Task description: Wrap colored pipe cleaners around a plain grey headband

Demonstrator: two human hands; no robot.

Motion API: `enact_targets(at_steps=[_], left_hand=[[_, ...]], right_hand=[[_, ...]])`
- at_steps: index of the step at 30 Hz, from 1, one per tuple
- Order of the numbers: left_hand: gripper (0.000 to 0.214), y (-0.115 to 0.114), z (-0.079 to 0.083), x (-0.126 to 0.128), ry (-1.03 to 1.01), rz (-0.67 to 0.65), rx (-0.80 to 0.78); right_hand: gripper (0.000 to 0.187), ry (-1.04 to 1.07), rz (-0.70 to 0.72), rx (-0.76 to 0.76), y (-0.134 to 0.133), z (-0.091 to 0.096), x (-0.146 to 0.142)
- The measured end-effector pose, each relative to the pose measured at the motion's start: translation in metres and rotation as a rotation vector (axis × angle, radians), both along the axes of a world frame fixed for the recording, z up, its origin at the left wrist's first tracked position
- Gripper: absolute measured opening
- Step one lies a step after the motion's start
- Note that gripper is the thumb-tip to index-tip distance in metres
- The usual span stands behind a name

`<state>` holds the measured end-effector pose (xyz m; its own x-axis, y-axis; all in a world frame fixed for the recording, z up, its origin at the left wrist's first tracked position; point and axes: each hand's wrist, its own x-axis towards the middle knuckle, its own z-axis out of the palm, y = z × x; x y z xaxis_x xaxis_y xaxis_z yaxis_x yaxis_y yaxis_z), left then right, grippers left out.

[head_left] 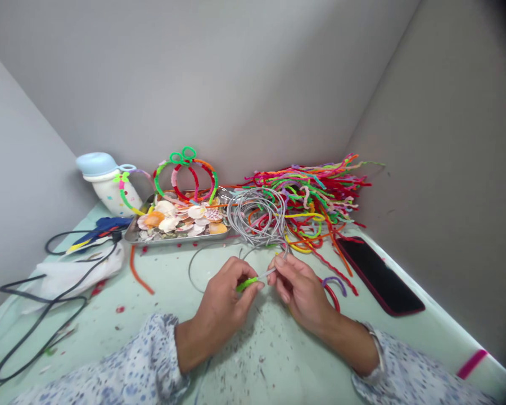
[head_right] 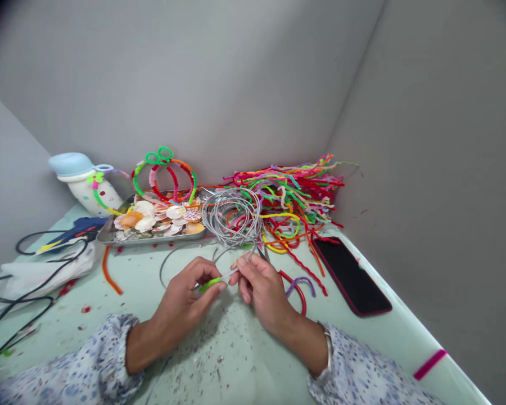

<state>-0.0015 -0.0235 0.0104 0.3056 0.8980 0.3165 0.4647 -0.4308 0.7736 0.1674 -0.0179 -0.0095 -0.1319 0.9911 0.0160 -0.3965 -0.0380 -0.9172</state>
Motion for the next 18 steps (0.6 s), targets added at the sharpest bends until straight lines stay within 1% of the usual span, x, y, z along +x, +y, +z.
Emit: enact_targets(at_steps=[3,6,8,13,18], left_hand=[[0.006,-0.0008,0.0001,0.0004,-0.04,0.009,-0.042],[0.011,-0.0002,0.0001,0.0004,-0.13,0.001,-0.125],[0.014,0.0015,0.0004,0.0003,-0.221,-0.007,-0.224],[0.02,0.0068,0.0032,-0.0003,-0.424,-0.078,-0.575],[0.017,0.0078,0.0047,-0.0016,-0.565,-0.134,-0.78]], right_hand=[[0.027,-0.003,0.005,0.004,0.0009,-0.0007,0.0002],[0.026,-0.005,0.013,0.01,0.0018,-0.0017,0.0004],[0.026,-0.008,0.018,0.016,0.002,-0.0021,0.0005],[0.028,-0.029,0.028,0.021,0.0012,-0.0022,0.0011],[0.028,-0.023,0.055,0.011,0.001,-0.001,0.0019]])
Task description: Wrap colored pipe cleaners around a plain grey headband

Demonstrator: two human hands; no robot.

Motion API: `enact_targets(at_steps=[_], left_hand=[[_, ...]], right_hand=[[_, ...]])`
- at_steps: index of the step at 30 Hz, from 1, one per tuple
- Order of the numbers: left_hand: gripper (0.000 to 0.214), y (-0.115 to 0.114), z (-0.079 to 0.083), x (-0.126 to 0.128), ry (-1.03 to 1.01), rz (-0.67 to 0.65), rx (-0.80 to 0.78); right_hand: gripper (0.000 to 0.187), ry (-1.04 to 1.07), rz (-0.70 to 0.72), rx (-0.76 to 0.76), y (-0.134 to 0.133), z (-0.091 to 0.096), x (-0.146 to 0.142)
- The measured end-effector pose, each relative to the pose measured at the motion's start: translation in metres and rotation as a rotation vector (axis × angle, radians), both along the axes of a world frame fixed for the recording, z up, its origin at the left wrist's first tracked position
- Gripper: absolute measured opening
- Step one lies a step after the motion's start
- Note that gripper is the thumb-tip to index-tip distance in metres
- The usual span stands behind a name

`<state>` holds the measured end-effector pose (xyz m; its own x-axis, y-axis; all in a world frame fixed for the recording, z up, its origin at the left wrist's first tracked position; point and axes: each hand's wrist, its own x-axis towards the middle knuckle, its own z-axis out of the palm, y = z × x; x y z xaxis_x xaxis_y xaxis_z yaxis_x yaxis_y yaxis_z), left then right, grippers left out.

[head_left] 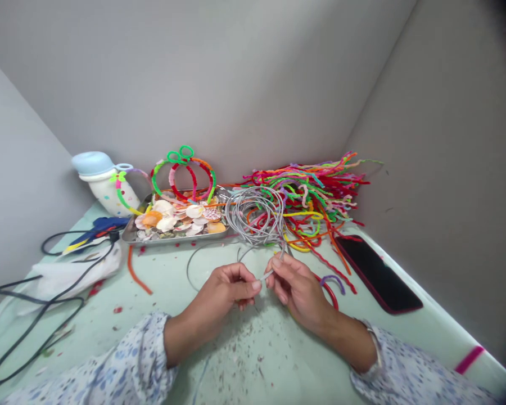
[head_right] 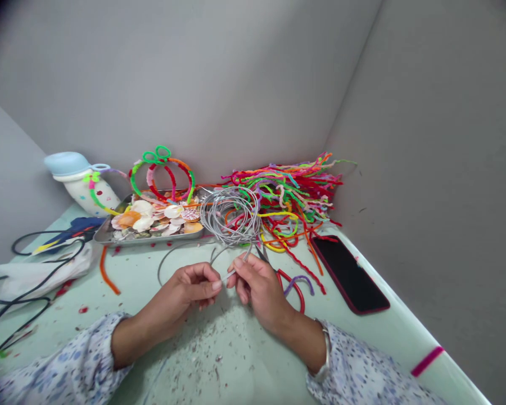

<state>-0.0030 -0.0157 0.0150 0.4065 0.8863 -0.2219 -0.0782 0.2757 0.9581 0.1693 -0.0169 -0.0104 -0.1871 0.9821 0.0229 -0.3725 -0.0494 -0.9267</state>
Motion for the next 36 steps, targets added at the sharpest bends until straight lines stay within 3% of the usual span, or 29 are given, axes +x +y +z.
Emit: enact_targets(at_steps=[11,20,29,36], left_hand=[[0.027,0.003,-0.002,0.002,-0.148,-0.062,-0.101],[0.024,0.0,-0.004,0.004,-0.057,-0.015,0.015],[0.037,-0.002,-0.006,0.003,-0.168,-0.062,0.021],[0.026,-0.003,-0.008,0.004,-0.128,-0.109,0.036]], right_hand=[[0.027,0.088,-0.094,-0.085,0.003,0.006,-0.002],[0.027,0.048,-0.074,-0.054,0.0,0.004,-0.004],[0.031,0.161,-0.263,-0.064,0.013,0.031,0.008],[0.03,0.081,-0.227,-0.011,0.013,0.026,0.008]])
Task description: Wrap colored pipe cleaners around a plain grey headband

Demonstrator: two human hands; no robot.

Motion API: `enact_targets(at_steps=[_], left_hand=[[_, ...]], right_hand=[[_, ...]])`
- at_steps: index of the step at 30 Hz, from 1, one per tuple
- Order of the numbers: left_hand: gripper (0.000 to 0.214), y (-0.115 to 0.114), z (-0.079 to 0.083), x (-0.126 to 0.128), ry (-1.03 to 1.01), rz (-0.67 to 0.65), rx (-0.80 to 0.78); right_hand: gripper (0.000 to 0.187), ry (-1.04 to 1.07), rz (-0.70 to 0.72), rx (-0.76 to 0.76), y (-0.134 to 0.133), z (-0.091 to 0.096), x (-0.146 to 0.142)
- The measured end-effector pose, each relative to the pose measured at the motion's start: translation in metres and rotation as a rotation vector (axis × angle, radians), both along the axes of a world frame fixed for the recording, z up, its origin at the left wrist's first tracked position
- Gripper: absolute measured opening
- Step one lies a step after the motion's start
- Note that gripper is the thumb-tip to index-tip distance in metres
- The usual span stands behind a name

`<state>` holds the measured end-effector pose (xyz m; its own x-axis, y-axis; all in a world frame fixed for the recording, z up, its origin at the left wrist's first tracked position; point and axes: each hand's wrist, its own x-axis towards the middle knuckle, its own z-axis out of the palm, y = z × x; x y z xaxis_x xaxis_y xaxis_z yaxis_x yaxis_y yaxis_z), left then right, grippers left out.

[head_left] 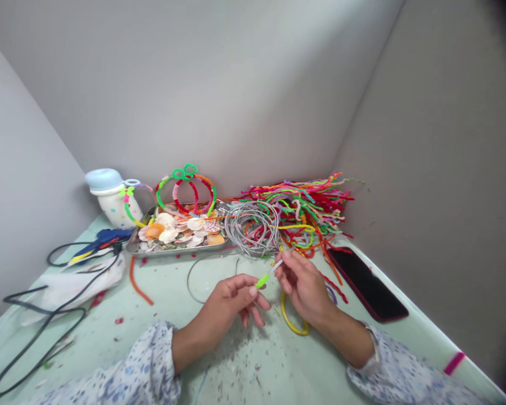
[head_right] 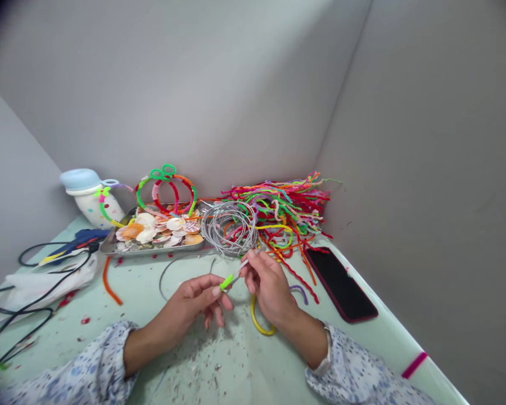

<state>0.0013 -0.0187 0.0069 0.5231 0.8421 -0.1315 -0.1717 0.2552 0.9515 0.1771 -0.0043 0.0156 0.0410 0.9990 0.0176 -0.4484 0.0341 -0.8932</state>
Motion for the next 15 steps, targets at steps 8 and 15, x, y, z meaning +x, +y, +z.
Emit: enact_targets(at_steps=[8,15], left_hand=[[0.02,0.0029,0.0028,-0.0007,-0.048,0.092,-0.071],[0.028,0.0044,-0.0016,-0.001,-0.102,0.021,-0.095]], right_hand=[[0.029,-0.235,0.106,0.12,-0.0043,-0.0033,-0.0006],[0.029,-0.445,0.085,0.085,-0.0053,0.0058,-0.0065]])
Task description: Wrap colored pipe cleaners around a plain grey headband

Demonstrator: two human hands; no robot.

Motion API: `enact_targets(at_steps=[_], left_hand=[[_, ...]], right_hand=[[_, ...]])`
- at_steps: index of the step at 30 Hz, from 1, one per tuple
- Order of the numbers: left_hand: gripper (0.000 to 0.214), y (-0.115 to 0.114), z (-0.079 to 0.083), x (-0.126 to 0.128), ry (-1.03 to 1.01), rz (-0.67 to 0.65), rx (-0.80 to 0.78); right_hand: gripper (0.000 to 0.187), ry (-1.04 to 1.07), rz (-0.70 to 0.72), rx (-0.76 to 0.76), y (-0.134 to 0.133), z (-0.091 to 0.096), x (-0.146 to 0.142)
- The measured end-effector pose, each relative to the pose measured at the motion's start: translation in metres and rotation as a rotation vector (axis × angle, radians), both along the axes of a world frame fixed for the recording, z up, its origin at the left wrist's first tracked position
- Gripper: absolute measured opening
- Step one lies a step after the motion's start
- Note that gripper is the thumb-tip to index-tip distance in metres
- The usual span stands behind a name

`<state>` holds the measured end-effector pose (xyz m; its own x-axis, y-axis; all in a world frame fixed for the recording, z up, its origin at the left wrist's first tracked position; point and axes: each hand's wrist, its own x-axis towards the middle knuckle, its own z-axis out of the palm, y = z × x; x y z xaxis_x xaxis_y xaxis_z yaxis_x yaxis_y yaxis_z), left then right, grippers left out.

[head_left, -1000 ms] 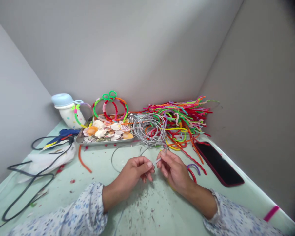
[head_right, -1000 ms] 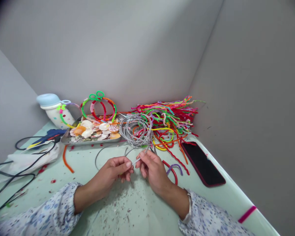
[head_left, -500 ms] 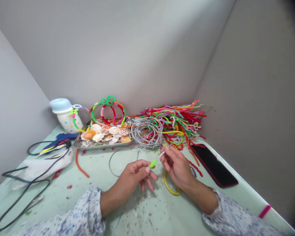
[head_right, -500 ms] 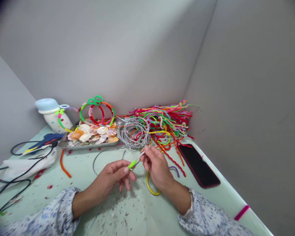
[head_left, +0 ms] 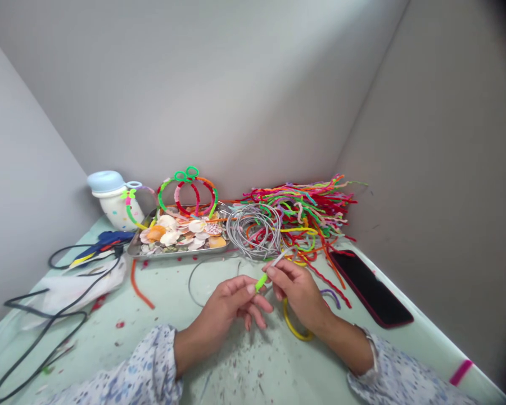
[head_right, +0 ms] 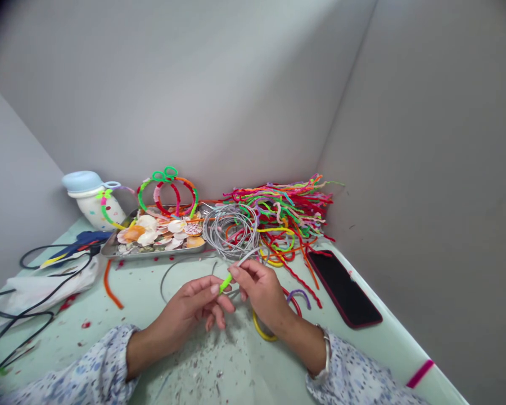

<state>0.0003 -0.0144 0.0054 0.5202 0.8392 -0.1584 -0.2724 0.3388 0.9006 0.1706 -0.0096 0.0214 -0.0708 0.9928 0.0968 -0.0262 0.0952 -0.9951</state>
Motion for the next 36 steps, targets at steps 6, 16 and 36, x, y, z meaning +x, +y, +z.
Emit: enact_targets(at_steps=[6,16,36], left_hand=[[0.039,0.005,-0.003,0.001,-0.022,-0.011,-0.051],[0.033,0.006,-0.008,-0.002,0.025,-0.015,-0.061],[0.031,0.003,-0.012,-0.002,0.005,-0.054,-0.045]], right_hand=[[0.031,-0.018,-0.021,-0.021,0.001,-0.001,0.003],[0.033,0.053,0.008,-0.038,0.004,-0.006,0.003],[0.019,0.026,0.096,-0.027,-0.003,-0.012,0.001]])
